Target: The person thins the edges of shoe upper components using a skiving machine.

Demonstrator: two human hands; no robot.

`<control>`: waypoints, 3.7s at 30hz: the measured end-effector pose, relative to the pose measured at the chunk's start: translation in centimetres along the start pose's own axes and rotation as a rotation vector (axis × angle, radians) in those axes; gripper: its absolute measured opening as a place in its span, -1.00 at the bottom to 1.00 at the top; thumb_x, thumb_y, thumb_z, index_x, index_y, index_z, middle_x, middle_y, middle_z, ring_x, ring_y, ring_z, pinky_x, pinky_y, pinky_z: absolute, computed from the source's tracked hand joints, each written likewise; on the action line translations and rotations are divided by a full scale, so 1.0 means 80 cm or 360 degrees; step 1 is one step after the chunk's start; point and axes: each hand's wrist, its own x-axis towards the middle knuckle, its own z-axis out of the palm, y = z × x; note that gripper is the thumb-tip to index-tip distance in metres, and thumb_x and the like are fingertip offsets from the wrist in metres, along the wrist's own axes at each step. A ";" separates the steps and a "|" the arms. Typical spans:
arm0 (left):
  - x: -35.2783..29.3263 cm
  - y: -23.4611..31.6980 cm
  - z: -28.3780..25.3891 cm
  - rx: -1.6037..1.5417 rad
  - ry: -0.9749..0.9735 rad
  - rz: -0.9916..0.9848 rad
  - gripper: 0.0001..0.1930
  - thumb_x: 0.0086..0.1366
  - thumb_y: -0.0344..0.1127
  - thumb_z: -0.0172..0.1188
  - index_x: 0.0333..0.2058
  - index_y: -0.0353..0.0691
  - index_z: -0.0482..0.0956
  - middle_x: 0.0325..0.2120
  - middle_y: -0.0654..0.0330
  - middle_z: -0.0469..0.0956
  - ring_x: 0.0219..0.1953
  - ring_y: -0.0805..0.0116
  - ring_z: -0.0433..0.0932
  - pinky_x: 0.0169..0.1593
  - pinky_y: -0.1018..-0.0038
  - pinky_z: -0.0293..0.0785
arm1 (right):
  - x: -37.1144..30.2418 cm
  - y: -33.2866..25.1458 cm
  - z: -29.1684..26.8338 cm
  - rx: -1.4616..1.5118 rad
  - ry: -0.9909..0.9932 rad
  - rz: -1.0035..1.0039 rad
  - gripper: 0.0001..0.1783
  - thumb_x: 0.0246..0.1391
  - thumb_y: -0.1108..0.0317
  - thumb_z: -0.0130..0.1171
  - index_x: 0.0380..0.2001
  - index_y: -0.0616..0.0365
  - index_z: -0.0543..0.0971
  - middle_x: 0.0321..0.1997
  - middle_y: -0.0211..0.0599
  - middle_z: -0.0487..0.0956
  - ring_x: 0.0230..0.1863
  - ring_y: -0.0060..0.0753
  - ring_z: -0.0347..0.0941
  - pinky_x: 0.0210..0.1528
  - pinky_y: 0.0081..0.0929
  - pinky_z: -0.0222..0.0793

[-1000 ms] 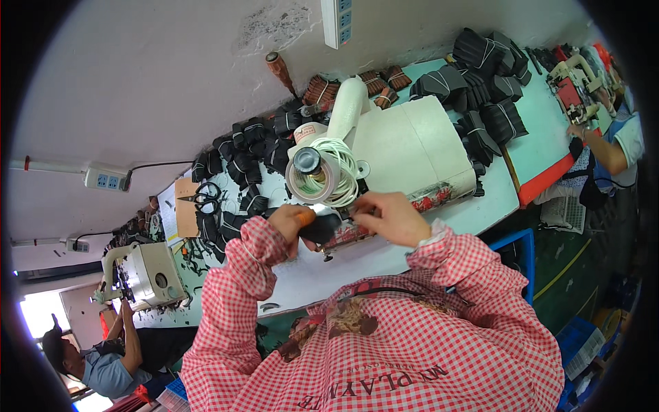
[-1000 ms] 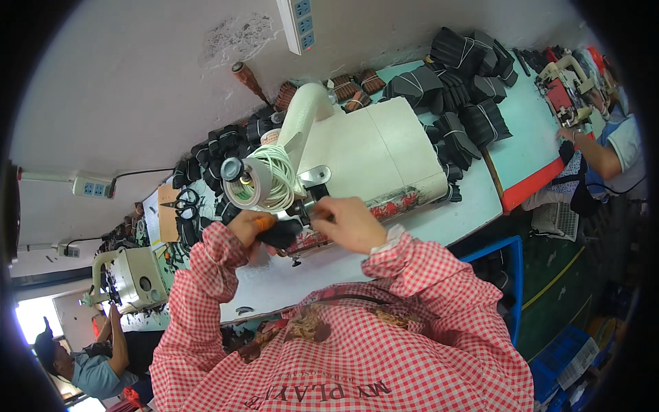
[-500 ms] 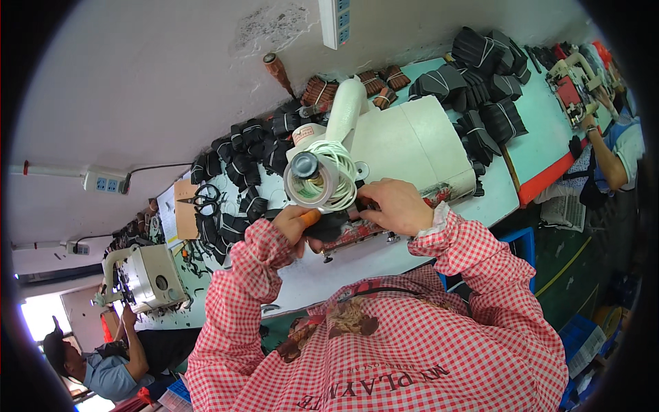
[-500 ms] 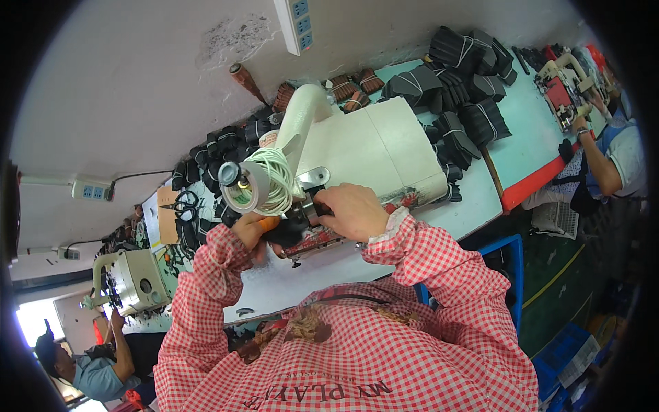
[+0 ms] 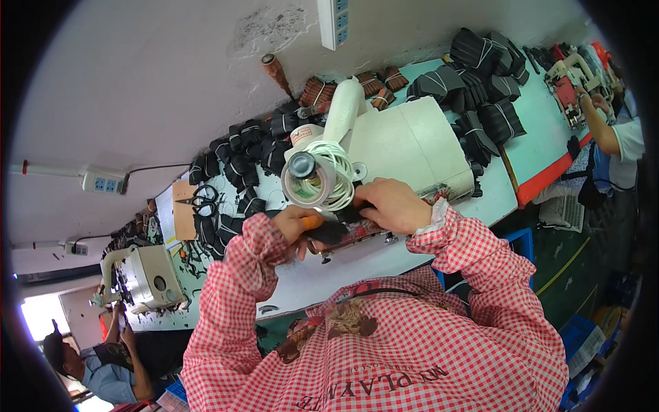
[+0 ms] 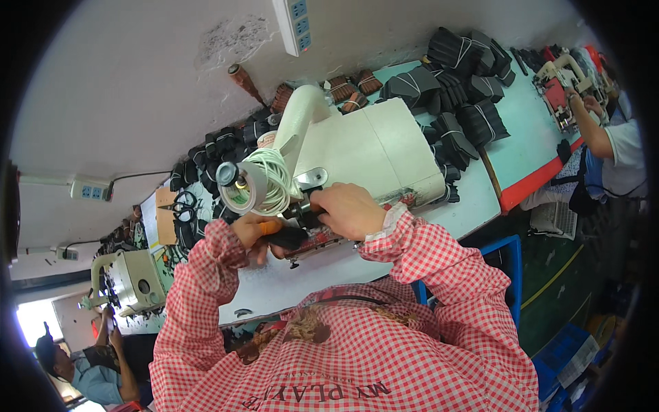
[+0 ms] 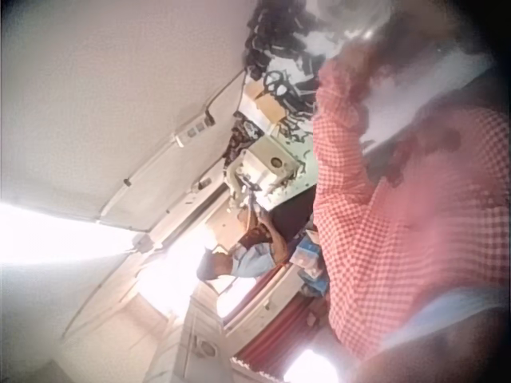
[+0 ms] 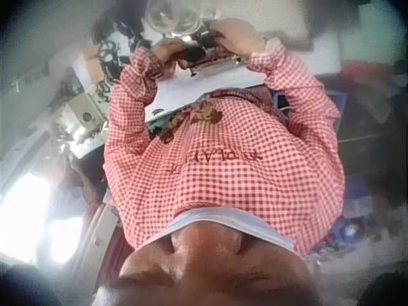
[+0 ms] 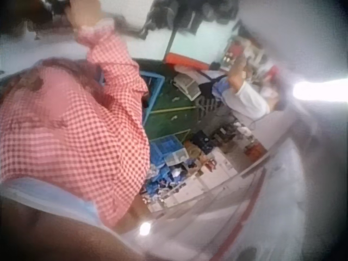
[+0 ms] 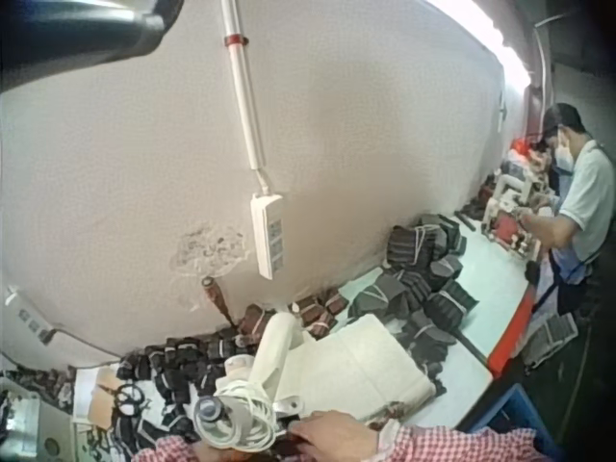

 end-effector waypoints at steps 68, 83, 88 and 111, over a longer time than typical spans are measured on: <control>0.011 -0.046 0.001 -0.0329 0.0300 0.0393 -0.73 0.38 -0.35 -0.09 -0.10 -0.41 0.46 -0.51 0.10 0.60 -0.62 0.40 0.60 -0.66 0.65 0.37 | -0.009 -0.004 -0.011 -0.0178 -0.0198 0.0086 -0.65 -0.02 0.30 0.17 -0.18 0.26 0.41 -0.22 -0.08 0.44 -0.09 -0.03 0.33 -0.05 -0.18 0.25; 0.017 -0.042 0.048 0.0247 0.0525 0.0328 -0.70 0.28 -0.33 0.07 -0.09 -0.41 0.41 -0.59 0.11 0.57 -0.71 0.35 0.55 -0.68 0.52 0.44 | -0.023 0.009 -0.020 -0.0001 0.0032 0.0222 -0.57 -0.04 0.34 0.18 -0.07 0.21 0.41 -0.20 -0.11 0.45 -0.15 -0.02 0.36 -0.09 -0.17 0.28; 0.047 -0.021 0.167 0.0847 0.0888 0.1291 -0.42 0.10 -0.40 0.22 0.13 -0.27 0.28 -0.15 -0.10 0.49 -0.26 0.05 0.57 -0.24 0.30 0.54 | -0.036 0.039 -0.030 -0.0721 0.0639 0.0060 -0.67 -0.15 0.38 0.22 -0.24 0.15 0.44 -0.33 -0.25 0.44 -0.23 -0.23 0.39 -0.24 -0.30 0.34; 0.129 0.027 0.166 0.0738 0.1044 0.1432 -0.10 -0.03 -0.56 0.15 0.30 -0.24 -0.09 0.12 -0.17 0.23 0.14 -0.14 0.28 0.19 0.26 0.25 | -0.079 0.045 -0.026 -0.0343 0.0425 0.0515 -0.55 -0.19 0.29 0.31 -0.17 0.11 0.44 -0.22 -0.20 0.41 -0.29 -0.04 0.47 -0.25 -0.19 0.40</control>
